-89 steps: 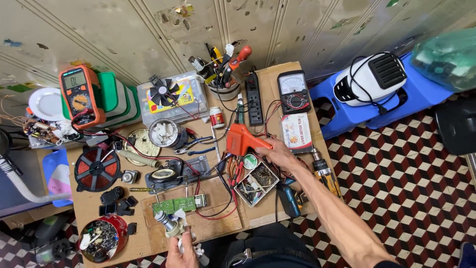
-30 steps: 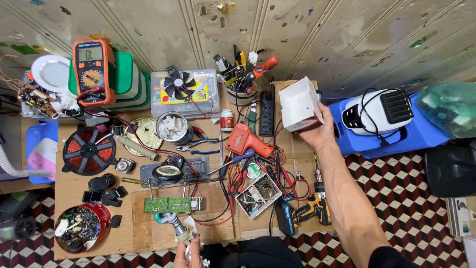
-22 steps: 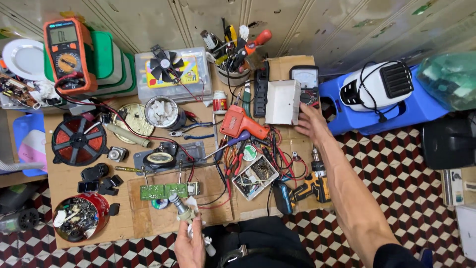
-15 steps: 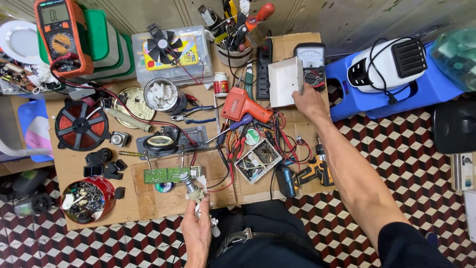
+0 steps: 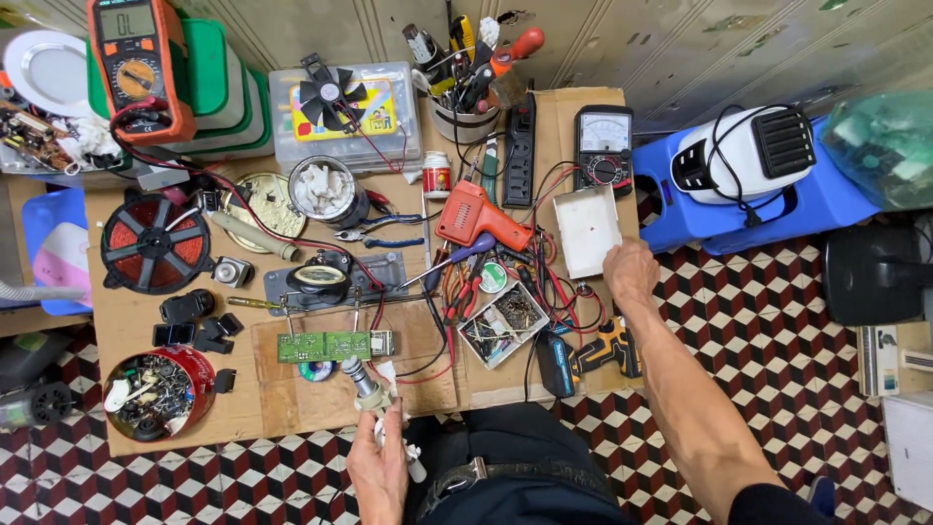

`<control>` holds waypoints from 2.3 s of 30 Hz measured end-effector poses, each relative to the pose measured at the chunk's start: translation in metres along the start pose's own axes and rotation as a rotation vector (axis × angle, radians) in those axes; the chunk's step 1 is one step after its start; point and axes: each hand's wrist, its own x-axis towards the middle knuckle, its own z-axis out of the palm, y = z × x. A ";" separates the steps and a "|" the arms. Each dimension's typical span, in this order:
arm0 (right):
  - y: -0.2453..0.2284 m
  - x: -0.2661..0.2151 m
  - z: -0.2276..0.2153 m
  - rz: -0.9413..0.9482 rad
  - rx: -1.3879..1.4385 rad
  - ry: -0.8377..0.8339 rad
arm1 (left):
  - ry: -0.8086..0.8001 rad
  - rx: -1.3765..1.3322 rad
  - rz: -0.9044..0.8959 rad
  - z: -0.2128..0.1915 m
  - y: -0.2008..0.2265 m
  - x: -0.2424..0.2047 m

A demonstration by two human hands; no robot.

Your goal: Repairing and cleaning an appliance component at a workbench.

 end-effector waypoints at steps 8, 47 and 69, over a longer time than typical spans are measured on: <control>0.007 -0.012 0.015 0.021 0.004 0.000 | 0.036 -0.049 0.108 -0.002 -0.026 0.002; -0.075 -0.216 0.014 0.515 0.815 -0.771 | -0.189 0.014 0.239 -0.008 0.012 0.016; -0.044 -0.013 -0.107 0.132 0.154 -0.384 | -0.133 0.040 0.162 -0.003 0.013 0.014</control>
